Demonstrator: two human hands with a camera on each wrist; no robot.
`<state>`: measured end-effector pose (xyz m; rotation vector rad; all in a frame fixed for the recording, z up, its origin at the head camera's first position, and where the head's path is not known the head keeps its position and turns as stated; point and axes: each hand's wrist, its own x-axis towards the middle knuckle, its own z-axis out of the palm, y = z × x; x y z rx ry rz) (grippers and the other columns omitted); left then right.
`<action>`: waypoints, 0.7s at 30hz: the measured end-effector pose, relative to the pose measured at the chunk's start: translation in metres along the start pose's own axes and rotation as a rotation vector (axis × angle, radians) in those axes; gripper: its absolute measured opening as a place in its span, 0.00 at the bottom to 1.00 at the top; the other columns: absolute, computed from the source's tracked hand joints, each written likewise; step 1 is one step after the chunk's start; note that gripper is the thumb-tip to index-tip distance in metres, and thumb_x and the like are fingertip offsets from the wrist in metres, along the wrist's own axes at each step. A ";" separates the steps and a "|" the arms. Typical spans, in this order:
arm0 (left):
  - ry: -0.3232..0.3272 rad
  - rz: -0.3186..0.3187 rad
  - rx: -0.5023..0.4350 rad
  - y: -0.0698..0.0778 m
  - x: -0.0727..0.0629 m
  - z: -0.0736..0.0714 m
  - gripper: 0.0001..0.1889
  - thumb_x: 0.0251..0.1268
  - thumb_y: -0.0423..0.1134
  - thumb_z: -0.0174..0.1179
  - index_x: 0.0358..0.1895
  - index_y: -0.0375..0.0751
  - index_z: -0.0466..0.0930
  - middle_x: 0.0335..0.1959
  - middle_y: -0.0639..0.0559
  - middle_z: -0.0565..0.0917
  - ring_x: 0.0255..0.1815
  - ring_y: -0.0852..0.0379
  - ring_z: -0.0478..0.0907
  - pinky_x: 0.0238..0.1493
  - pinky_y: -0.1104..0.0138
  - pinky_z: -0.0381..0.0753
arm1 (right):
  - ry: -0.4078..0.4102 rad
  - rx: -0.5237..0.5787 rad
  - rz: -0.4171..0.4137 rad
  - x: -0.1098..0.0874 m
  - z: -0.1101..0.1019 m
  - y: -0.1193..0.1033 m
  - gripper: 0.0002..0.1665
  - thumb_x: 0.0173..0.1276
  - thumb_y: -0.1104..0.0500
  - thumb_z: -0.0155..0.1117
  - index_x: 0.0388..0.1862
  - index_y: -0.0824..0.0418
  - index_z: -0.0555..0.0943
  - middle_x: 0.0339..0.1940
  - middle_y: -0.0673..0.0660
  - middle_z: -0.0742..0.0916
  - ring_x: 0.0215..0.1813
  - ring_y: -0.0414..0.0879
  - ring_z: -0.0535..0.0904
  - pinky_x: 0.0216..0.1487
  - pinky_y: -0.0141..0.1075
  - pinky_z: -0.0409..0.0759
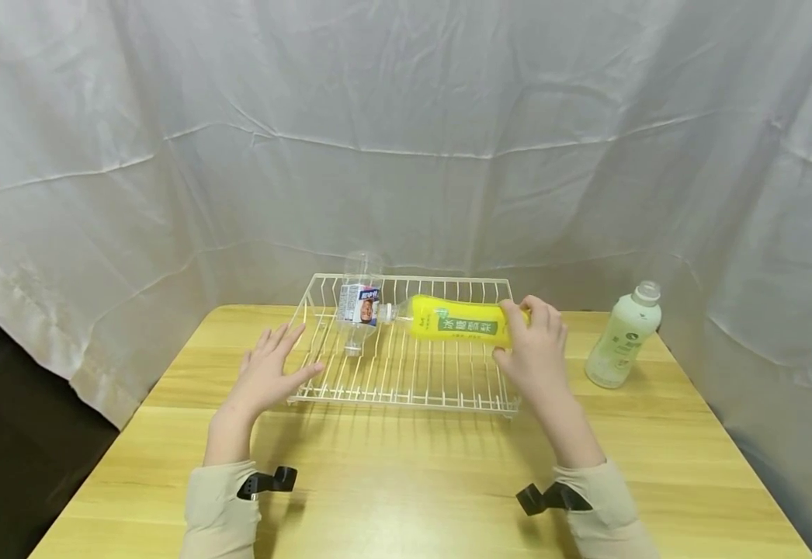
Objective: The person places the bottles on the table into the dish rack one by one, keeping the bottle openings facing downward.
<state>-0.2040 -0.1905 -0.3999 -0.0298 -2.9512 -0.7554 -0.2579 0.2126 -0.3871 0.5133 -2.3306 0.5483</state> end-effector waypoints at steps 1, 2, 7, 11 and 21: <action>0.017 0.014 0.001 0.002 0.000 -0.001 0.45 0.60 0.70 0.55 0.78 0.57 0.52 0.80 0.43 0.48 0.81 0.35 0.37 0.72 0.31 0.34 | -0.002 -0.002 -0.005 -0.001 0.000 -0.001 0.42 0.37 0.70 0.76 0.56 0.61 0.72 0.50 0.66 0.69 0.55 0.66 0.61 0.50 0.57 0.61; 0.036 0.033 0.011 0.004 -0.001 -0.001 0.45 0.60 0.69 0.56 0.77 0.56 0.53 0.80 0.43 0.50 0.80 0.35 0.40 0.72 0.31 0.36 | -0.005 -0.003 -0.008 -0.001 0.001 -0.003 0.42 0.37 0.70 0.76 0.56 0.60 0.72 0.50 0.66 0.69 0.55 0.66 0.61 0.50 0.56 0.61; 0.145 0.152 0.056 0.021 0.000 0.001 0.44 0.57 0.64 0.63 0.75 0.52 0.59 0.77 0.42 0.59 0.79 0.36 0.49 0.73 0.31 0.43 | -0.018 0.004 -0.022 -0.002 0.003 -0.008 0.42 0.37 0.70 0.75 0.56 0.58 0.72 0.51 0.66 0.70 0.55 0.66 0.61 0.48 0.55 0.61; 0.217 0.249 0.097 0.036 -0.001 0.005 0.43 0.54 0.61 0.67 0.73 0.52 0.63 0.74 0.44 0.65 0.76 0.39 0.56 0.73 0.33 0.47 | -0.050 -0.004 -0.025 -0.004 0.006 -0.010 0.42 0.38 0.70 0.75 0.57 0.57 0.71 0.52 0.65 0.70 0.57 0.66 0.61 0.49 0.56 0.62; 0.423 0.474 0.182 0.066 -0.003 0.021 0.43 0.47 0.58 0.73 0.69 0.51 0.68 0.65 0.46 0.75 0.67 0.45 0.69 0.72 0.43 0.62 | -0.075 -0.029 -0.067 -0.008 0.009 -0.022 0.43 0.38 0.69 0.75 0.58 0.57 0.73 0.54 0.67 0.71 0.57 0.66 0.63 0.51 0.58 0.65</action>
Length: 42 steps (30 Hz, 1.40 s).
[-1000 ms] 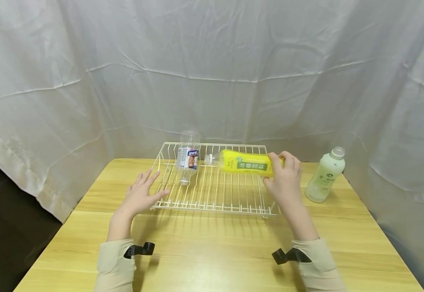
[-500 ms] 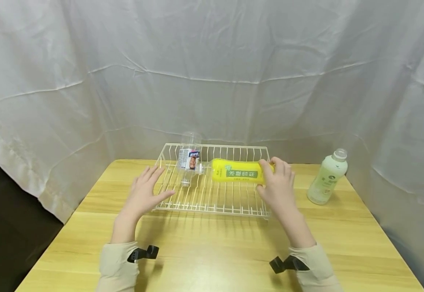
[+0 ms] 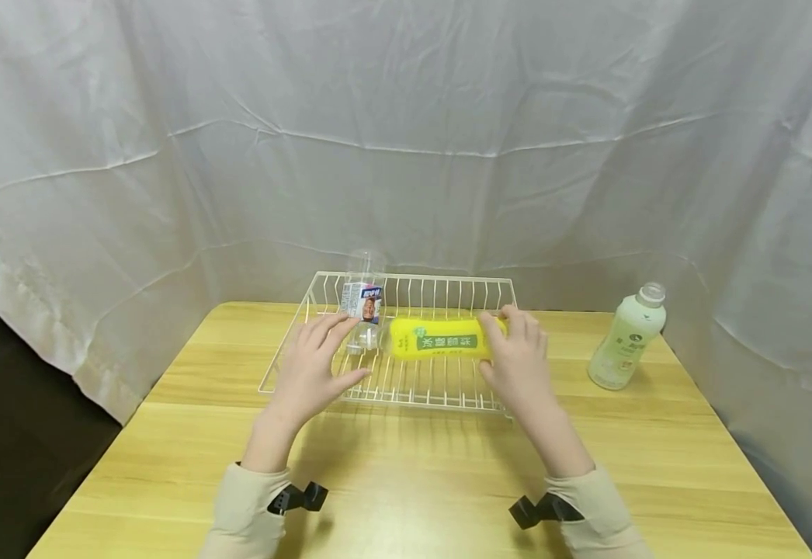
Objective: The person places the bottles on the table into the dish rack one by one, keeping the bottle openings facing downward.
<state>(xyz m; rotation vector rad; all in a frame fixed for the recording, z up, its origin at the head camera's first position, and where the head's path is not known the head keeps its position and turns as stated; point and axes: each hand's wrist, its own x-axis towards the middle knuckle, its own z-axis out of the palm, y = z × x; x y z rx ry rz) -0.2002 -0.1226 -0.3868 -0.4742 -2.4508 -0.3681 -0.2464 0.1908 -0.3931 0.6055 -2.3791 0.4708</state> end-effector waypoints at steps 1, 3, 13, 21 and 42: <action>0.015 0.013 0.002 0.002 0.000 0.001 0.43 0.46 0.57 0.74 0.68 0.51 0.69 0.64 0.46 0.76 0.66 0.46 0.70 0.72 0.43 0.63 | 0.002 -0.003 -0.007 0.000 0.000 -0.001 0.42 0.38 0.68 0.75 0.58 0.57 0.73 0.54 0.67 0.72 0.57 0.66 0.64 0.50 0.57 0.65; 0.027 0.032 0.001 0.007 0.001 0.003 0.42 0.46 0.56 0.74 0.68 0.50 0.70 0.62 0.47 0.77 0.64 0.46 0.71 0.72 0.43 0.63 | -0.003 -0.003 -0.018 -0.001 0.000 -0.003 0.43 0.37 0.68 0.75 0.58 0.57 0.73 0.54 0.67 0.72 0.57 0.66 0.64 0.50 0.57 0.65; 0.031 0.089 -0.001 0.015 0.001 0.008 0.40 0.45 0.57 0.75 0.65 0.49 0.73 0.59 0.52 0.77 0.61 0.50 0.71 0.70 0.49 0.66 | -0.047 -0.019 -0.074 -0.003 0.002 -0.014 0.43 0.39 0.65 0.77 0.60 0.57 0.73 0.56 0.67 0.72 0.58 0.65 0.64 0.54 0.57 0.66; 0.031 0.112 0.015 0.015 0.001 0.008 0.42 0.42 0.56 0.77 0.65 0.50 0.72 0.58 0.53 0.78 0.60 0.50 0.72 0.69 0.49 0.67 | -0.008 0.005 -0.139 -0.005 0.004 -0.025 0.43 0.36 0.65 0.75 0.58 0.58 0.75 0.52 0.66 0.73 0.55 0.64 0.65 0.51 0.54 0.66; 0.145 0.145 -0.099 0.003 0.004 0.003 0.39 0.40 0.52 0.79 0.60 0.45 0.76 0.53 0.50 0.80 0.53 0.50 0.74 0.61 0.57 0.72 | 0.040 0.395 -0.096 0.006 -0.015 -0.021 0.54 0.40 0.63 0.82 0.69 0.62 0.67 0.61 0.70 0.69 0.61 0.61 0.61 0.57 0.51 0.60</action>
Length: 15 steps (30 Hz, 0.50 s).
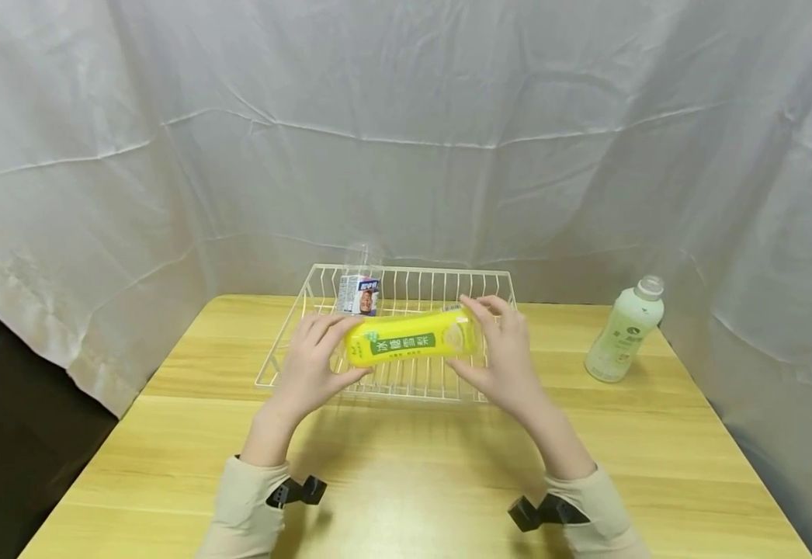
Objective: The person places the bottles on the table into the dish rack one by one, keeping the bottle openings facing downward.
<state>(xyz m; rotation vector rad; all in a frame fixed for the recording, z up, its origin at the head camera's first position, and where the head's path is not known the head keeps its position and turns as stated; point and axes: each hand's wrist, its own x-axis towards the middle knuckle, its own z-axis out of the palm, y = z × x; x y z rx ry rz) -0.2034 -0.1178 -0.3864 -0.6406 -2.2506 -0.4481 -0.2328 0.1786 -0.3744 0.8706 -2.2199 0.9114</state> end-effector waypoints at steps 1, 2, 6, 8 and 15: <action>0.013 -0.001 -0.005 -0.001 0.000 -0.001 0.39 0.39 0.52 0.79 0.60 0.44 0.76 0.53 0.50 0.80 0.52 0.50 0.74 0.60 0.57 0.72 | -0.011 0.059 0.045 0.001 -0.002 0.001 0.55 0.42 0.64 0.81 0.71 0.61 0.65 0.63 0.69 0.69 0.62 0.58 0.60 0.58 0.49 0.61; 0.025 -0.002 -0.008 -0.001 0.000 -0.001 0.39 0.39 0.52 0.79 0.60 0.44 0.76 0.52 0.50 0.81 0.52 0.50 0.73 0.60 0.57 0.72 | -0.019 0.115 0.093 0.001 -0.004 0.002 0.56 0.44 0.64 0.80 0.73 0.59 0.63 0.65 0.68 0.68 0.63 0.56 0.59 0.57 0.46 0.61; 0.043 -0.011 -0.017 -0.002 0.000 -0.003 0.40 0.39 0.52 0.79 0.61 0.45 0.75 0.52 0.50 0.81 0.53 0.50 0.73 0.61 0.56 0.71 | -0.054 0.300 0.272 0.001 -0.010 0.006 0.50 0.56 0.66 0.70 0.76 0.53 0.58 0.68 0.63 0.68 0.62 0.48 0.61 0.54 0.38 0.67; 0.046 -0.010 -0.014 -0.002 0.000 -0.003 0.40 0.40 0.52 0.79 0.61 0.45 0.75 0.52 0.50 0.81 0.53 0.50 0.73 0.61 0.56 0.71 | -0.071 0.364 0.322 0.000 -0.011 0.008 0.45 0.61 0.66 0.65 0.76 0.54 0.59 0.65 0.61 0.71 0.60 0.46 0.63 0.53 0.33 0.68; 0.057 0.012 -0.013 -0.001 0.000 -0.001 0.40 0.39 0.54 0.78 0.60 0.45 0.76 0.52 0.50 0.81 0.52 0.51 0.73 0.61 0.56 0.71 | -0.113 0.481 0.406 -0.001 -0.007 0.008 0.32 0.69 0.65 0.59 0.71 0.65 0.64 0.51 0.54 0.75 0.53 0.37 0.69 0.49 0.24 0.73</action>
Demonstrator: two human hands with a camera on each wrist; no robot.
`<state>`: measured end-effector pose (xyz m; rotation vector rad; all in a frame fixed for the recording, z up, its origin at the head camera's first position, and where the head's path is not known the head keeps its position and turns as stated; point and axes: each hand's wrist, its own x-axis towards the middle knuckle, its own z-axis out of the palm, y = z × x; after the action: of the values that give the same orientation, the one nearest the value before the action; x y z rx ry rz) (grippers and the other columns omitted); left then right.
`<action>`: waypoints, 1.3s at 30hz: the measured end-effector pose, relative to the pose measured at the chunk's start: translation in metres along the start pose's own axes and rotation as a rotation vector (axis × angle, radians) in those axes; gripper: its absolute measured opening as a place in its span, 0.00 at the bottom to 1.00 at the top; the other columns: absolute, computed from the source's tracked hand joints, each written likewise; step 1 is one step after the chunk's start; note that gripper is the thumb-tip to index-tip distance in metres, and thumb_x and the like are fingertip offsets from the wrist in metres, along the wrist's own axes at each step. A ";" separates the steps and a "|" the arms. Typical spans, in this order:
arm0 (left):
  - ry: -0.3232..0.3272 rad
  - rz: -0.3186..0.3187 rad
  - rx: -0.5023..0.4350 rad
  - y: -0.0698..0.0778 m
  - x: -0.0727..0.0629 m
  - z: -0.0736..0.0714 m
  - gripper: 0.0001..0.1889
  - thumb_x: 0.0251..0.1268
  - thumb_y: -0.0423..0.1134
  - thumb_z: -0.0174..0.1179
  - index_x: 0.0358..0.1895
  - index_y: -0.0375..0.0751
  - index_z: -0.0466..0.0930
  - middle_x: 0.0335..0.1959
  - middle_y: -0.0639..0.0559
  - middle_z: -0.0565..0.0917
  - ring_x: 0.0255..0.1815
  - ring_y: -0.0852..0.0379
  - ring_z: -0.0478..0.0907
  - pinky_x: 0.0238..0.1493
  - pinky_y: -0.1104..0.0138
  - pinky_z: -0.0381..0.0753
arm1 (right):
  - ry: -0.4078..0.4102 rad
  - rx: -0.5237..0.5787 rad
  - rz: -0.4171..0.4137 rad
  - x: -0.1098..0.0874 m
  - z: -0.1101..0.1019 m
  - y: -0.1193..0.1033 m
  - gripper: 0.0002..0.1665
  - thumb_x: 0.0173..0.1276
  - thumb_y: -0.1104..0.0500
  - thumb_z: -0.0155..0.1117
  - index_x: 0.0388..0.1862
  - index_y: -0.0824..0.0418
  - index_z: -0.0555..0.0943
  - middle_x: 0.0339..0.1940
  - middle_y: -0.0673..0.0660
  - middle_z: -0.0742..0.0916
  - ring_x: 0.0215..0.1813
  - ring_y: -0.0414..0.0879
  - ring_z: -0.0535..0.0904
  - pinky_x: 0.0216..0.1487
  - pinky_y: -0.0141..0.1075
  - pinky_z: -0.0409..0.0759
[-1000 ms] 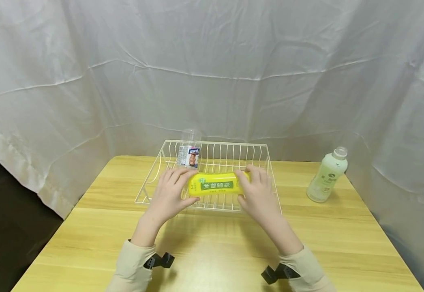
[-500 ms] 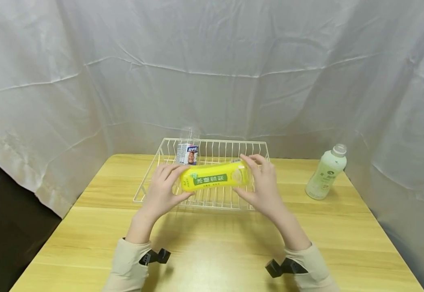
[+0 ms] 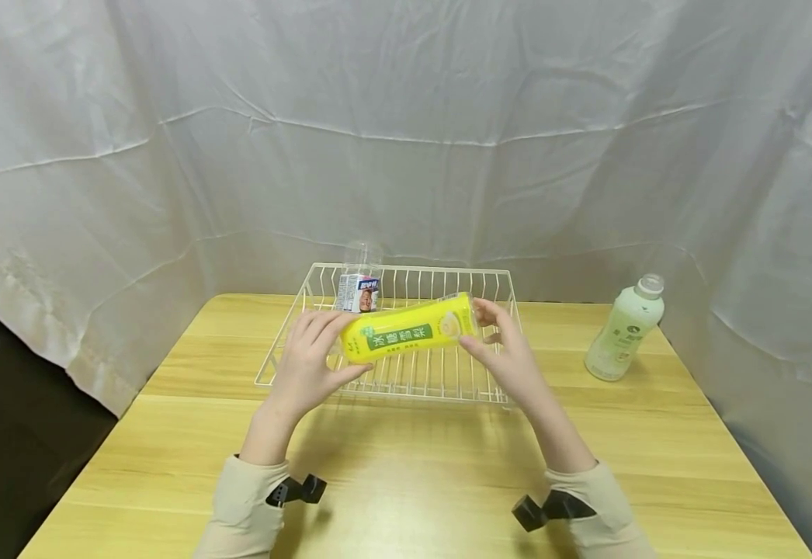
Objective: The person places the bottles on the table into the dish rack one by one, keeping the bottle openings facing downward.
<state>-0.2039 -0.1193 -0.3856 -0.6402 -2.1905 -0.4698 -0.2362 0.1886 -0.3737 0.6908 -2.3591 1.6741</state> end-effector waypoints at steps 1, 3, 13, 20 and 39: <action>-0.003 0.001 0.000 0.000 0.000 0.000 0.40 0.40 0.54 0.78 0.60 0.45 0.76 0.52 0.50 0.81 0.52 0.51 0.73 0.61 0.56 0.71 | 0.004 0.008 0.009 0.000 0.001 0.000 0.31 0.69 0.64 0.58 0.70 0.66 0.65 0.50 0.54 0.76 0.52 0.37 0.70 0.48 0.25 0.74; -0.015 -0.006 0.002 0.002 0.000 0.000 0.40 0.40 0.53 0.78 0.61 0.45 0.75 0.53 0.50 0.81 0.52 0.51 0.73 0.63 0.55 0.70 | 0.016 0.023 0.023 -0.001 0.003 -0.001 0.29 0.70 0.63 0.59 0.69 0.66 0.66 0.48 0.51 0.76 0.50 0.37 0.71 0.46 0.25 0.75; -0.046 -0.036 0.014 0.005 0.001 0.000 0.42 0.40 0.51 0.79 0.63 0.44 0.73 0.55 0.48 0.80 0.55 0.49 0.74 0.67 0.53 0.68 | 0.096 0.111 0.023 -0.002 0.011 -0.006 0.27 0.67 0.65 0.62 0.64 0.69 0.68 0.48 0.46 0.77 0.50 0.39 0.71 0.47 0.23 0.73; -0.052 -0.045 0.003 0.003 0.001 0.001 0.41 0.44 0.50 0.77 0.66 0.44 0.72 0.56 0.48 0.79 0.57 0.50 0.73 0.67 0.54 0.68 | 0.179 0.151 -0.022 -0.003 0.014 -0.014 0.27 0.65 0.70 0.62 0.63 0.70 0.69 0.47 0.46 0.79 0.47 0.39 0.73 0.49 0.24 0.73; -0.125 -0.237 -0.007 -0.021 -0.007 -0.014 0.36 0.56 0.54 0.68 0.67 0.47 0.70 0.61 0.45 0.76 0.63 0.44 0.70 0.70 0.46 0.62 | 0.270 -0.019 -0.079 0.010 -0.012 -0.025 0.29 0.61 0.66 0.68 0.62 0.66 0.73 0.49 0.40 0.79 0.49 0.37 0.73 0.51 0.21 0.71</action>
<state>-0.2036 -0.1454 -0.3850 -0.4246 -2.3973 -0.5727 -0.2351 0.1903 -0.3444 0.5106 -2.1301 1.5982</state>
